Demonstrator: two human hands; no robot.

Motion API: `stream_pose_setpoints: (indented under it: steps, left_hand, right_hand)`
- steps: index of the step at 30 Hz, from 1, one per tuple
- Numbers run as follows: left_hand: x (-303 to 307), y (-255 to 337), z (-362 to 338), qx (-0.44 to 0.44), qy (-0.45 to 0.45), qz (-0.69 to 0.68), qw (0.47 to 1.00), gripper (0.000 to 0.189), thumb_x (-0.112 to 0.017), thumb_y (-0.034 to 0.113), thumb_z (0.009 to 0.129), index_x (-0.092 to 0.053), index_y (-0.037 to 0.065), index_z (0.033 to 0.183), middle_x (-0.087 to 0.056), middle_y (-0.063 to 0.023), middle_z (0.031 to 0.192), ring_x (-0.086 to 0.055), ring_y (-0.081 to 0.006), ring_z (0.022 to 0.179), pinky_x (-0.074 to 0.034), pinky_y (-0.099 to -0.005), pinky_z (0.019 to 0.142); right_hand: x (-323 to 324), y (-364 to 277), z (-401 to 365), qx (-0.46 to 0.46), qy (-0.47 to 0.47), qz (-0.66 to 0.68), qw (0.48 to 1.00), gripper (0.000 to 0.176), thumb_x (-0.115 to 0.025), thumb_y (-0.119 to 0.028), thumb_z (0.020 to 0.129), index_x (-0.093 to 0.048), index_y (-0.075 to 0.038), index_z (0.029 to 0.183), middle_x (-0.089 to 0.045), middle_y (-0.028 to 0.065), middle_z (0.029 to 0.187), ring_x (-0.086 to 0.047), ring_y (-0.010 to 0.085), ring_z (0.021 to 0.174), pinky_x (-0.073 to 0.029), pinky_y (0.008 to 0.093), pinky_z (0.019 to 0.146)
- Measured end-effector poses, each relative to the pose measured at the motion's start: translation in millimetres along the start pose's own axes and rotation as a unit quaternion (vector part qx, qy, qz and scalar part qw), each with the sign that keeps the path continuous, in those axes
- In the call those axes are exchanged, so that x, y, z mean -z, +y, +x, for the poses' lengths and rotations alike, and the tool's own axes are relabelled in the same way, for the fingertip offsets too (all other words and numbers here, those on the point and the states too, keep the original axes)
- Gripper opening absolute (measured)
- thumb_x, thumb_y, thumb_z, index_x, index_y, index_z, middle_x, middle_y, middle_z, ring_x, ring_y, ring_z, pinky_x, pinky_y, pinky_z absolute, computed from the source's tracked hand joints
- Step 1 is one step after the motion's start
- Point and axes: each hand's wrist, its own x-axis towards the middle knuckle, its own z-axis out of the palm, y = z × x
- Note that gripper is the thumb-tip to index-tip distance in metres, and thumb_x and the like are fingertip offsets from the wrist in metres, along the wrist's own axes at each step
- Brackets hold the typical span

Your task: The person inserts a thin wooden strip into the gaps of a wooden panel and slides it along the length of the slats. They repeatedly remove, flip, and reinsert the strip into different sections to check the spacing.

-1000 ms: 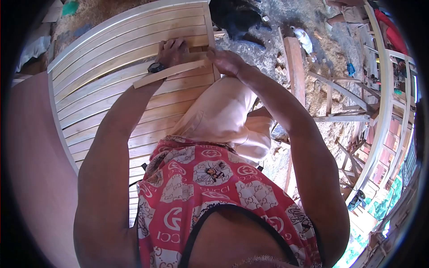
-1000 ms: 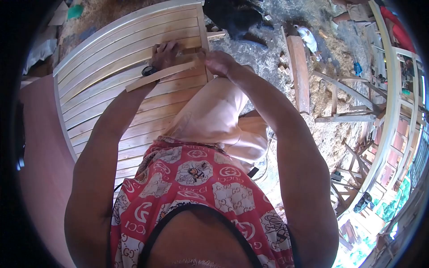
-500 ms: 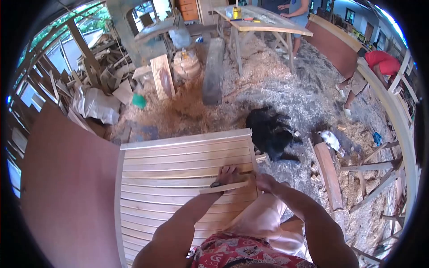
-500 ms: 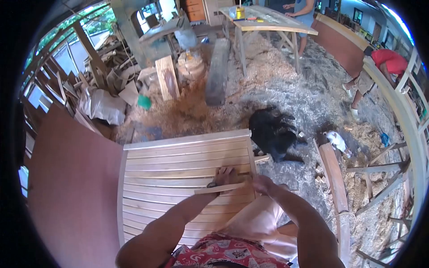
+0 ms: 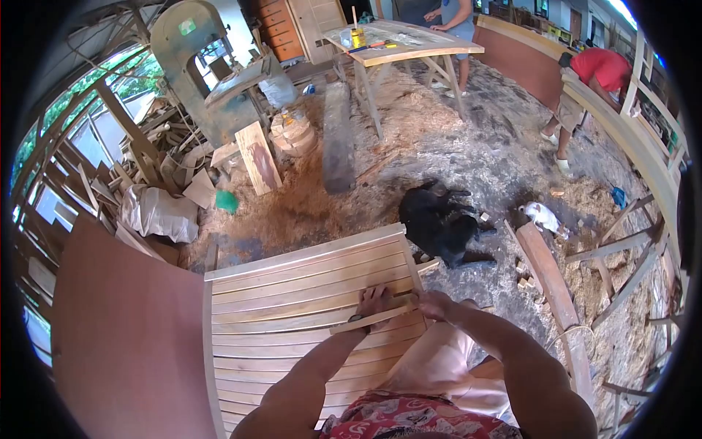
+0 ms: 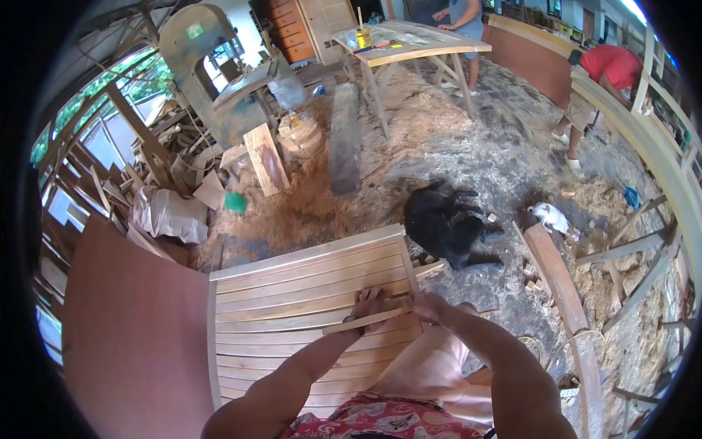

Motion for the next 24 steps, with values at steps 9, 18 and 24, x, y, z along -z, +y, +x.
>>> stream_pose_setpoints:
  steps: [9, 18, 24]
  left_hand:
    - [-3.9, -2.2, 1.5, -0.009, -0.003, 0.007, 1.0, 0.076, -0.073, 0.052, 0.082, -0.054, 0.014, 0.145, -0.041, -0.0154, 0.149, -0.037, -0.0436, 0.14, -0.031, -0.0634, 0.112]
    - [-3.4, -0.5, -3.0, -0.018, -0.006, 0.039, 0.999, 0.065, -0.065, 0.058, 0.09, -0.059, 0.02, 0.142, -0.044, -0.0188, 0.151, -0.037, -0.0487, 0.142, -0.027, -0.064, 0.115]
    - [-5.7, -2.2, 0.4, 0.013, -0.045, 0.002, 0.999, 0.063, -0.072, 0.051, 0.085, -0.062, 0.018, 0.138, -0.048, -0.0105, 0.148, -0.043, -0.0397, 0.138, -0.031, -0.0591, 0.114]
  right_hand:
    - [9.7, 7.4, -18.8, 0.009, 0.053, 0.199, 0.978, 0.031, -0.053, -0.031, 0.102, -0.06, -0.007, 0.121, -0.069, 0.0215, 0.109, -0.073, 0.0413, 0.099, -0.058, 0.054, 0.084]
    - [34.2, -21.2, -15.0, -0.043, 0.196, 0.037, 0.979, 0.022, -0.065, -0.02, 0.088, -0.069, -0.009, 0.106, -0.073, 0.0184, 0.102, -0.073, 0.0408, 0.094, -0.058, 0.0525, 0.08]
    - [56.0, -39.1, -19.7, -0.137, 0.292, 0.227, 0.919, 0.027, -0.072, -0.024, 0.085, -0.071, -0.01, 0.108, -0.074, 0.0159, 0.093, -0.074, 0.0365, 0.088, -0.059, 0.0454, 0.078]
